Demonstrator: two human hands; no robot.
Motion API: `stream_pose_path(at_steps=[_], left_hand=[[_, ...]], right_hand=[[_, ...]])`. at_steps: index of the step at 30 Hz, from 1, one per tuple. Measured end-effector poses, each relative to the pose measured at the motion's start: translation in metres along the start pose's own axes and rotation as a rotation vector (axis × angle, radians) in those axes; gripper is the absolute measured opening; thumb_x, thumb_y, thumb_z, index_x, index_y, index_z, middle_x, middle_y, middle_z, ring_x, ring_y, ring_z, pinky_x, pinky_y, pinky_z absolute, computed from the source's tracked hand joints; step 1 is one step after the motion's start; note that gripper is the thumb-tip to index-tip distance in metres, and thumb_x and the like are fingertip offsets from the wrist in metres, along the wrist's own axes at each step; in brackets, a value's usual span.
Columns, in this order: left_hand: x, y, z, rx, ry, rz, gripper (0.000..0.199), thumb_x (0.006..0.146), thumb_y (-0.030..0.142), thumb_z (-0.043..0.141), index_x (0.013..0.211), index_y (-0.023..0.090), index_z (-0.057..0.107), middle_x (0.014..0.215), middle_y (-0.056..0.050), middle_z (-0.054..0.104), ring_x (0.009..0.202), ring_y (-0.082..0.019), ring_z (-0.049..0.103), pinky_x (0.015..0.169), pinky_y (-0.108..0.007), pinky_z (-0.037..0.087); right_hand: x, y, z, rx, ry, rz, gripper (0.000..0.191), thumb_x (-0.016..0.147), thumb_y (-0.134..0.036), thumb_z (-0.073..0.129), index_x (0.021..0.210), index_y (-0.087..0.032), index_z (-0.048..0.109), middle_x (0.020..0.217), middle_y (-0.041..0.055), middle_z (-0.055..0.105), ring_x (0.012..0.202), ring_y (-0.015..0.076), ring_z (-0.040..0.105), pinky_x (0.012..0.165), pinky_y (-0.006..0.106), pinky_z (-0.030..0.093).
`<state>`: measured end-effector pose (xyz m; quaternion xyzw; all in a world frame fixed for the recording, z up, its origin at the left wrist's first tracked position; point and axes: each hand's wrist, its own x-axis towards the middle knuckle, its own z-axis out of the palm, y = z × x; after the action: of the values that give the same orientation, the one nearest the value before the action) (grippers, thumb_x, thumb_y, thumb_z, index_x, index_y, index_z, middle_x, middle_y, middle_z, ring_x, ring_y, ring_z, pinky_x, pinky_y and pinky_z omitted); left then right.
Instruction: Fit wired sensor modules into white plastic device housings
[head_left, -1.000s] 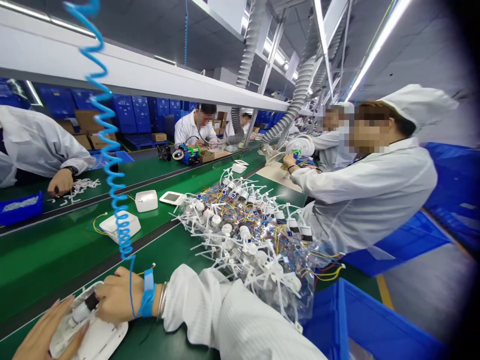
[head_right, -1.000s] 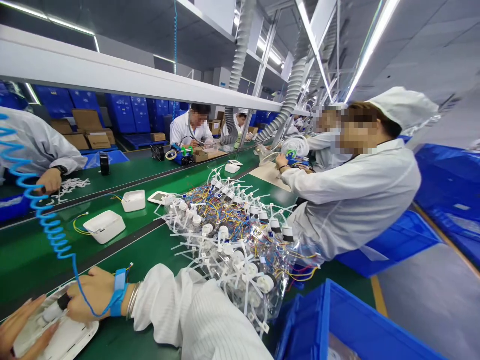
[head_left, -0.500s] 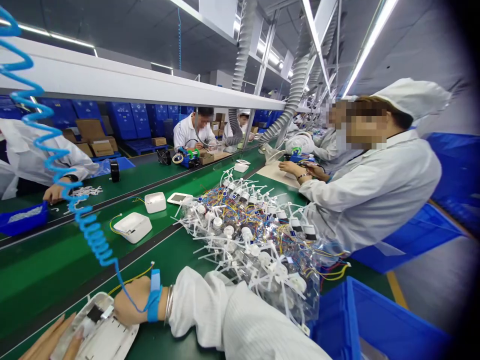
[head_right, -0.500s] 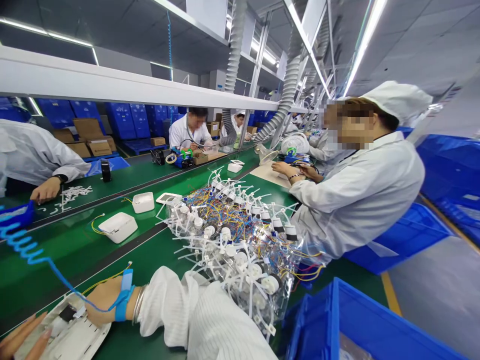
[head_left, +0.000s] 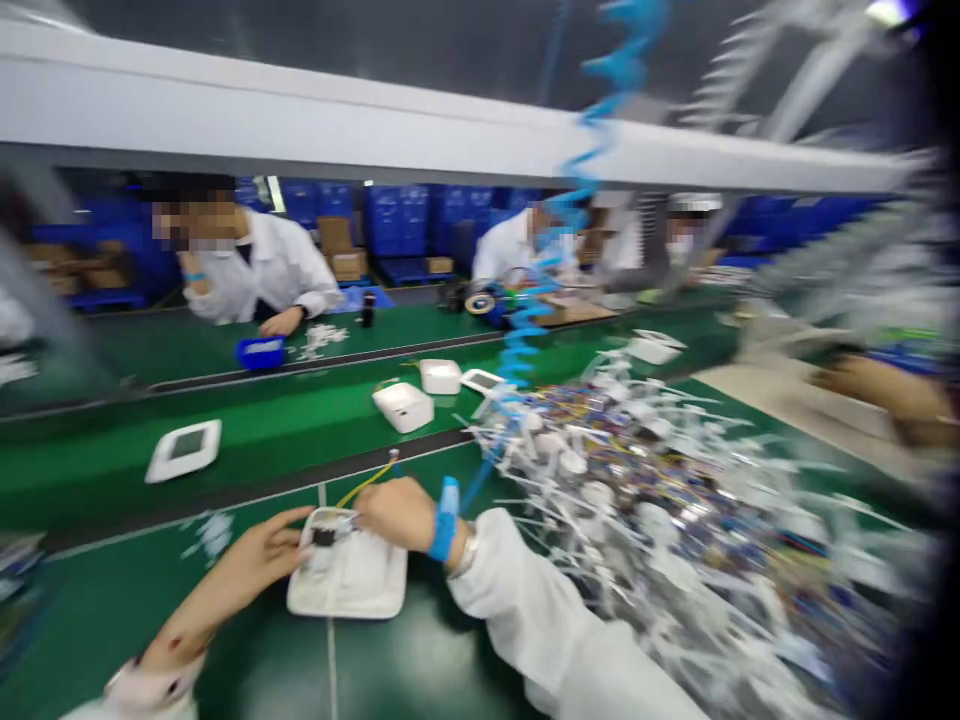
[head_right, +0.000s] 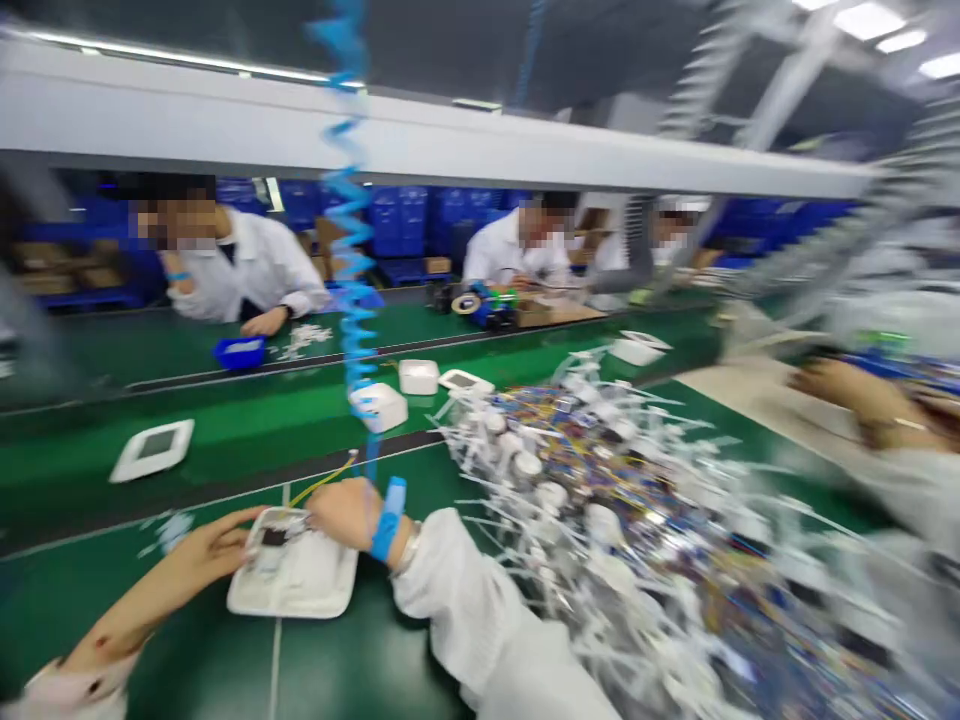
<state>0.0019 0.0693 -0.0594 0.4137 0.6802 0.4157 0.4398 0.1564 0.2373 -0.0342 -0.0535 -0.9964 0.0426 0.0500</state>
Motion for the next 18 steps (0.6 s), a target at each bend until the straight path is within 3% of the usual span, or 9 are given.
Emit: stream_pose_path(at_steps=[2, 4, 7, 9, 11, 14, 18], left_hand=[[-0.002, 0.01, 0.003, -0.09, 0.04, -0.03, 0.069, 0.065, 0.04, 0.067, 0.124, 0.014, 0.045, 0.09, -0.009, 0.068, 0.084, -0.023, 0.064, 0.076, -0.033, 0.049], [-0.002, 0.01, 0.0, -0.129, 0.129, -0.041, 0.065, 0.063, 0.034, 0.069, 0.119, 0.01, 0.047, 0.077, -0.007, 0.068, 0.07, -0.019, 0.063, 0.064, -0.027, 0.047], [-0.004, 0.003, -0.014, -0.177, 0.244, -0.081, 0.056, 0.064, 0.029, 0.068, 0.113, 0.009, 0.051, 0.06, -0.002, 0.063, 0.054, -0.013, 0.056, 0.051, -0.021, 0.04], [-0.008, -0.002, -0.028, -0.25, 0.323, -0.1, 0.053, 0.063, 0.029, 0.068, 0.11, 0.01, 0.053, 0.065, -0.004, 0.064, 0.056, -0.014, 0.057, 0.051, -0.021, 0.042], [-0.012, -0.007, -0.047, -0.314, 0.449, -0.089, 0.05, 0.063, 0.031, 0.068, 0.107, 0.011, 0.056, 0.077, -0.007, 0.066, 0.063, -0.016, 0.06, 0.054, -0.022, 0.045], [-0.015, -0.017, -0.085, -0.313, 0.726, -0.044, 0.044, 0.068, 0.035, 0.064, 0.103, 0.01, 0.058, 0.084, -0.009, 0.066, 0.071, -0.018, 0.062, 0.058, -0.025, 0.05], [-0.017, -0.024, -0.135, -0.2, 0.963, -0.056, 0.036, 0.082, 0.029, 0.047, 0.108, 0.004, 0.05, 0.077, -0.008, 0.064, 0.07, -0.016, 0.062, 0.065, -0.027, 0.052]], right_hand=[[0.001, 0.002, 0.0, 0.056, -0.006, 0.001, 0.017, 0.085, -0.029, 0.053, 0.078, -0.018, 0.064, 0.081, 0.0031, 0.066, 0.071, 0.0136, 0.062, 0.056, 0.022, 0.039], [0.002, 0.005, -0.002, 0.162, 0.08, -0.062, 0.017, 0.085, -0.03, 0.053, 0.078, -0.02, 0.064, 0.077, 0.0032, 0.064, 0.073, 0.0141, 0.061, 0.058, 0.023, 0.041], [-0.001, 0.009, -0.01, 0.381, 0.39, -0.168, 0.019, 0.086, -0.03, 0.049, 0.078, -0.021, 0.063, 0.072, 0.0039, 0.061, 0.072, 0.0141, 0.057, 0.064, 0.026, 0.043], [-0.005, 0.013, -0.016, 0.49, 0.586, -0.2, 0.018, 0.088, -0.027, 0.047, 0.077, -0.021, 0.061, 0.071, 0.0043, 0.06, 0.07, 0.014, 0.055, 0.066, 0.027, 0.043], [-0.004, 0.018, -0.015, 0.548, 0.677, -0.18, 0.019, 0.088, -0.025, 0.046, 0.076, -0.02, 0.06, 0.07, 0.0042, 0.059, 0.068, 0.0141, 0.054, 0.065, 0.027, 0.043], [0.005, 0.031, 0.008, 0.598, 0.638, -0.039, 0.026, 0.088, -0.029, 0.044, 0.071, -0.018, 0.06, 0.067, 0.0038, 0.057, 0.064, 0.0143, 0.053, 0.06, 0.027, 0.042], [0.02, 0.042, 0.055, 0.591, 0.418, 0.181, 0.033, 0.088, -0.029, 0.04, 0.066, -0.015, 0.061, 0.061, 0.0031, 0.055, 0.057, 0.0132, 0.05, 0.054, 0.025, 0.038]])
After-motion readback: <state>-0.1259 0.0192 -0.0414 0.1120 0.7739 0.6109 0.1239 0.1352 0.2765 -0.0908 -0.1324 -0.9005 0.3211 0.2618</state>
